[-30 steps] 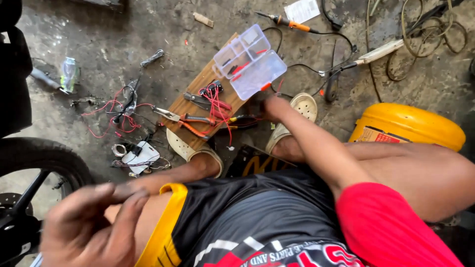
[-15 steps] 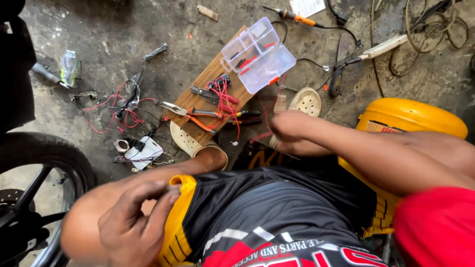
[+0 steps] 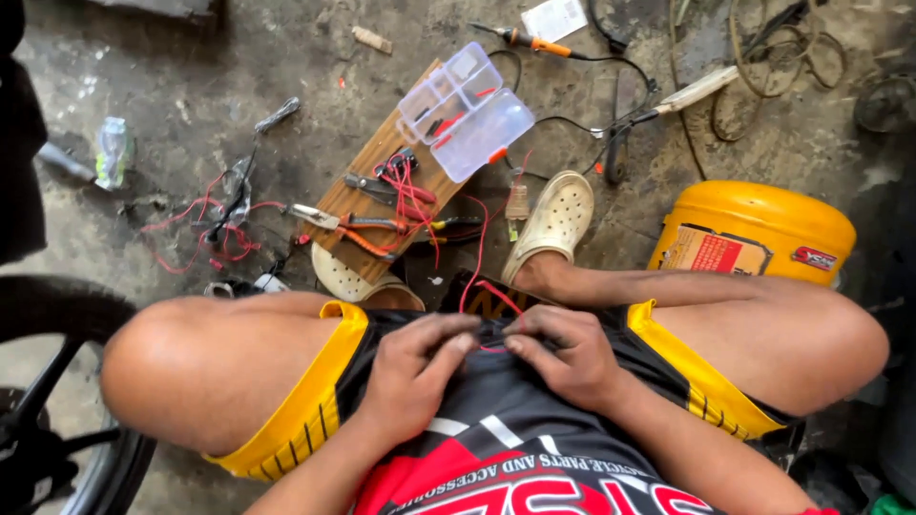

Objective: Soldering and connecting electrical wires to components mounted on a wooden board

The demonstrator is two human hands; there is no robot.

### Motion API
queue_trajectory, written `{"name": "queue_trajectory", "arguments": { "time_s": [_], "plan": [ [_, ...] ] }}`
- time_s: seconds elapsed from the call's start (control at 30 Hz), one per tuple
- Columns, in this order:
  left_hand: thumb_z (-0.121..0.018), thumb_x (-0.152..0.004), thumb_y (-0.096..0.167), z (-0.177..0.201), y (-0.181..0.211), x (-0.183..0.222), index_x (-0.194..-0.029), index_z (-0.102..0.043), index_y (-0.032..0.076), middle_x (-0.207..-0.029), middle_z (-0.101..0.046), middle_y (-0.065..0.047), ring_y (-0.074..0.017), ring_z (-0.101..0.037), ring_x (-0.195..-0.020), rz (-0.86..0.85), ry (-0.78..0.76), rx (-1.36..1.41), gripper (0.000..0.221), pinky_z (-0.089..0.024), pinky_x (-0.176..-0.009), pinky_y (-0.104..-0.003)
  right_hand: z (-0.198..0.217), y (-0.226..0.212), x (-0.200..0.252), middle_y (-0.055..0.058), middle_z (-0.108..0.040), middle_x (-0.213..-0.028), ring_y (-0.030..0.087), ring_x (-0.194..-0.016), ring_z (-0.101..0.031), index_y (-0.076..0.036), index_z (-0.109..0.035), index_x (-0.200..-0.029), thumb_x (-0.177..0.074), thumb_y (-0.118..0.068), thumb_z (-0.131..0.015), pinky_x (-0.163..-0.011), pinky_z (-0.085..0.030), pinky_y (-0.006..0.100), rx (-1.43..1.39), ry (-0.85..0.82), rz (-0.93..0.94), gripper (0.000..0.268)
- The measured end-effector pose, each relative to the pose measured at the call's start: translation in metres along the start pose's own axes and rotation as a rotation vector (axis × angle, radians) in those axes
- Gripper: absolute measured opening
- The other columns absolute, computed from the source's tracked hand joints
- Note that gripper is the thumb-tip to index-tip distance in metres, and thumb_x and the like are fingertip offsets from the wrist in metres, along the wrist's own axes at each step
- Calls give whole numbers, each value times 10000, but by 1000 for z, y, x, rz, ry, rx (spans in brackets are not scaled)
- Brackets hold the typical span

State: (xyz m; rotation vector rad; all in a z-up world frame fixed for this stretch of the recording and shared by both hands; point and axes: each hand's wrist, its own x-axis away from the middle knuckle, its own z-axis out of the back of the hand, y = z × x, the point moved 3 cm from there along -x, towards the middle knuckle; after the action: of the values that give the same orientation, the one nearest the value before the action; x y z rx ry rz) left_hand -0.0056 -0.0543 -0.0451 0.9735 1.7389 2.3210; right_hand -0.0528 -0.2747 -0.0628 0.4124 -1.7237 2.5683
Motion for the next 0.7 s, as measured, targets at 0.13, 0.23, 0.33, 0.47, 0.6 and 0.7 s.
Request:
{"name": "queue_trajectory", "arguments": {
  "time_s": [0.13, 0.23, 0.33, 0.47, 0.6, 0.7],
  "plan": [
    [-744, -974, 176, -19, 4, -10, -1125, -824, 94, -1015, -840, -91, -245, -807, -948, -135, 182, 107, 190, -614, -860, -364, -1, -5, -10, 59, -764, -808, 243, -696, -755, -75, -764, -925, -955, -154, -767, -653, -618, 351, 48, -94, 240, 85],
    [-775, -968, 142, -24, 14, -11, -1116, -848, 79, -914, -827, -131, -301, -814, -854, -213, 260, 216, 176, -640, -788, -415, 5, -10, -13, 52, -740, -752, 287, -636, -752, -100, -775, -904, -916, -152, -812, -570, -640, 388, 109, -100, 320, 65],
    [-693, -1009, 133, -28, 14, -2, -1108, -825, 43, -938, -825, -123, -222, -800, -864, -138, 262, 306, 188, -638, -816, -340, 15, -22, -19, 113, -716, -887, 317, -772, -739, -49, -712, -1025, -979, -265, -743, -676, -611, 399, 130, -306, 402, 223],
    [-588, -1067, 144, -13, -11, 22, -1121, -683, -107, -830, -670, -219, -320, -681, -811, 29, 102, 911, 274, -591, -821, -445, 43, 25, -37, 121, -650, -971, 307, -878, -636, -114, -691, -1110, -1041, -375, -654, -793, -531, 450, 194, -433, 382, 272],
    [-578, -1042, 117, 21, -4, 41, -1082, -736, -114, -743, -632, -180, -249, -631, -631, 284, 94, 747, 283, -623, -581, -366, 62, 40, -62, 105, -732, -961, 346, -874, -712, -156, -706, -1083, -1009, -363, -685, -731, -554, 472, 612, -377, 153, 221],
    [-577, -1037, 229, 36, 10, 42, -1076, -833, 69, -749, -663, -8, -119, -635, -689, 96, 110, 109, 305, -524, -668, -270, 27, -6, -82, 72, -755, -962, 266, -884, -741, -127, -718, -1079, -1038, -286, -666, -768, -579, 391, 421, -451, 274, 172]
  ]
}}
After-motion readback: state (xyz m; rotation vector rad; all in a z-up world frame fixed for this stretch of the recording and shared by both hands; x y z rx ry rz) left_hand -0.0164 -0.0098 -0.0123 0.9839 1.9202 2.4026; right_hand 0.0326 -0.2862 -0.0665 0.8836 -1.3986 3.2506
